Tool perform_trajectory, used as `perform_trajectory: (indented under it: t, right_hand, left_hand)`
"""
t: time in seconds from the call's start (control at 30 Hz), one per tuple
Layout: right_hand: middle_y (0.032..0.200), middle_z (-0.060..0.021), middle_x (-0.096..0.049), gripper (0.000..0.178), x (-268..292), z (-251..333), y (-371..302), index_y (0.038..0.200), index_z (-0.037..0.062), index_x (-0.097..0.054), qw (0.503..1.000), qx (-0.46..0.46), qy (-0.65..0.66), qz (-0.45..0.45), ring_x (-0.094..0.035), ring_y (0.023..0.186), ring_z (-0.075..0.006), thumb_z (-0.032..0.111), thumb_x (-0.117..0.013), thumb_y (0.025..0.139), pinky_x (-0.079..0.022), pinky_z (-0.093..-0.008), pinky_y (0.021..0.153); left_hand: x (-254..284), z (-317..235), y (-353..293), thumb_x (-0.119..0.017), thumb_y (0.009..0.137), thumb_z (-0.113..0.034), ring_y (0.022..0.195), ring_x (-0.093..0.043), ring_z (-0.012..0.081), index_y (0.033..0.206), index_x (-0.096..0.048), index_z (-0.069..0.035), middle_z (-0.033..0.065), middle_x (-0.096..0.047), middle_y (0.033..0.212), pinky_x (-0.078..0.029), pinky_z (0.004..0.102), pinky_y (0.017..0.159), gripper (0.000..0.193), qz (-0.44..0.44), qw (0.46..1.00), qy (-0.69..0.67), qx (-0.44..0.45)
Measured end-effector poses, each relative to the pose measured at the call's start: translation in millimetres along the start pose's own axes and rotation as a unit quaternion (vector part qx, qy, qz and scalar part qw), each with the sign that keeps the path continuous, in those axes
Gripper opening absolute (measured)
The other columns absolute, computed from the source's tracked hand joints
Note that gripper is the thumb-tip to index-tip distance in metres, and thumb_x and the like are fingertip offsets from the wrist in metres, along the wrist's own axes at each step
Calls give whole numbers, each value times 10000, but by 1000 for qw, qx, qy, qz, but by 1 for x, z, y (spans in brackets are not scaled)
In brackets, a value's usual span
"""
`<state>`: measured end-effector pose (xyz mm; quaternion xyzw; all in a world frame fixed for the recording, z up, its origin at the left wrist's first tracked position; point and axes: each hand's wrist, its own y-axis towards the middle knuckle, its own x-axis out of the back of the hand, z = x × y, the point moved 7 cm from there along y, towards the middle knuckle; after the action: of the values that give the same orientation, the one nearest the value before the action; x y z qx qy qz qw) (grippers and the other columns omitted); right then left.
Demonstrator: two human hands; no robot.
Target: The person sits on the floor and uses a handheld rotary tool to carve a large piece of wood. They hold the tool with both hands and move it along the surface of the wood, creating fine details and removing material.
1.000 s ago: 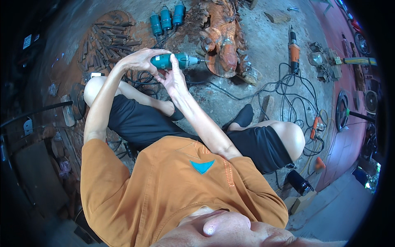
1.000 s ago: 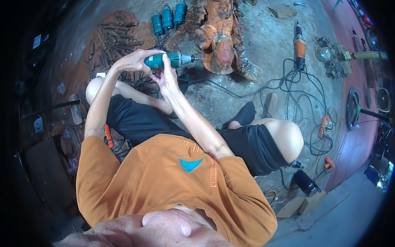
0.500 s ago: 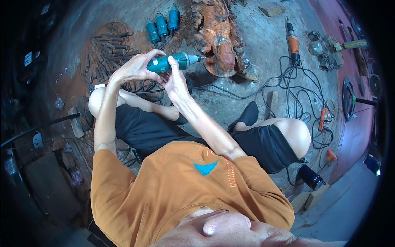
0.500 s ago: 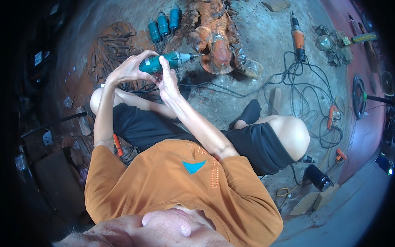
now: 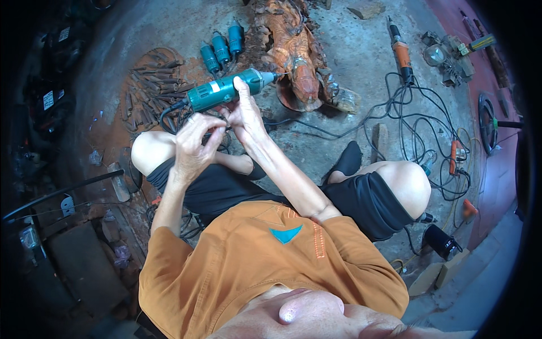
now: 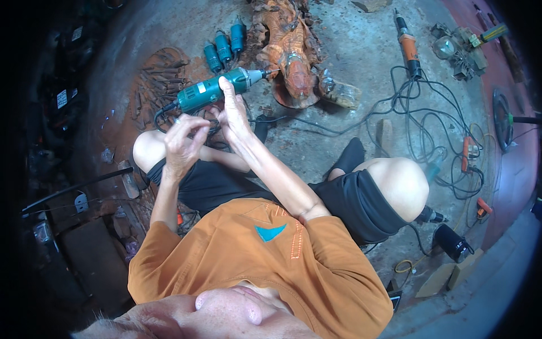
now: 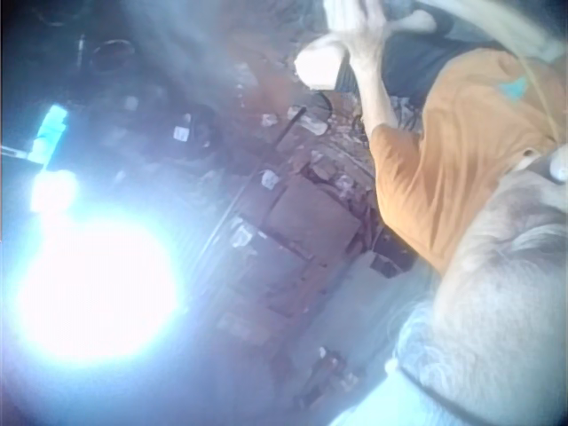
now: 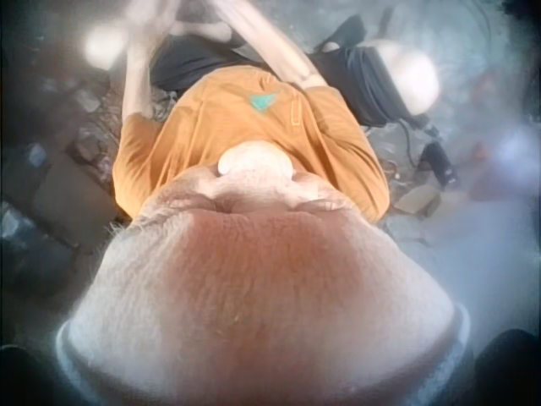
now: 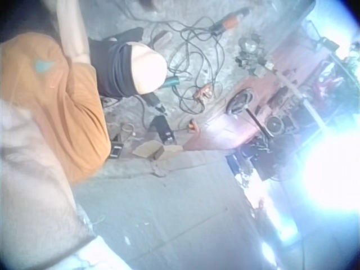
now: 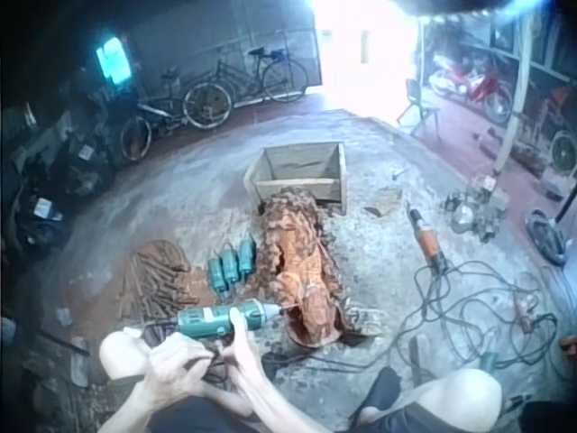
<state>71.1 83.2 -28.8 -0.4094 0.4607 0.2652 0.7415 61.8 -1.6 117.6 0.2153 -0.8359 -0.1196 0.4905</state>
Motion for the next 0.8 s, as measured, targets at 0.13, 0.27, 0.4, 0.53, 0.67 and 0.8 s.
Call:
perform_trajectory:
  t: [0.13, 0.27, 0.4, 0.53, 0.67, 0.8]
  right_hand:
    - [995, -35, -595, 484, -9, -1, -1, 1116, 103, -509, 1000, -9, 25, 11, -601, 946, -168, 467, -700, 862, -526, -395, 803]
    - [1009, -42, -592, 502, -10, 5, -1, 1118, 93, -521, 999, -16, 42, 24, -594, 963, -172, 489, -690, 861, -524, -384, 809]
    - [1065, -49, -580, 546, -12, 8, -1, 1159, 86, -504, 997, -24, 55, 41, -582, 991, -175, 509, -680, 862, -506, -386, 841]
    - [1106, -53, -567, 570, -14, 12, -2, 1203, 96, -491, 995, -39, 81, 37, -569, 1026, -187, 513, -679, 862, -488, -396, 873]
    - [1157, -65, -571, 577, -14, 24, 2, 1225, 107, -489, 995, -21, 85, 48, -569, 1032, -194, 512, -680, 862, -480, -411, 893]
    - [1204, -74, -559, 596, -16, 32, 6, 1235, 104, -485, 992, -9, 107, 60, -551, 1071, -202, 518, -684, 856, -456, -432, 941]
  left_hand:
    - [-28, 29, -38, -639, 884, -62, 674, -586, 112, 917, -662, 21, 68, -651, 805, -458, 253, 597, 93, 117, 969, -82, 201]
    - [26, 18, -30, -624, 882, -62, 714, -589, 130, 912, -664, 30, 76, -662, 856, -472, 253, 646, 104, -48, 942, -262, 206]
    - [84, 26, 14, -637, 837, -62, 1019, -577, 178, 1128, -614, 4, 129, -632, 1139, -433, 294, 898, 299, -160, 969, -142, 125]
    - [59, 39, 47, -750, 742, -191, 1138, -552, 205, 1336, -500, -23, 127, -594, 1268, -415, 352, 994, 666, -23, 973, -181, 143]
    - [42, 18, 73, -800, 719, -206, 1034, -610, 209, 1278, -574, -85, 80, -654, 1182, -453, 356, 948, 615, 103, 990, 14, 96]
    - [22, -3, 96, -794, 708, -266, 951, -615, 268, 1271, -584, -156, 86, -673, 1123, -440, 371, 915, 611, 185, 961, 207, -12]
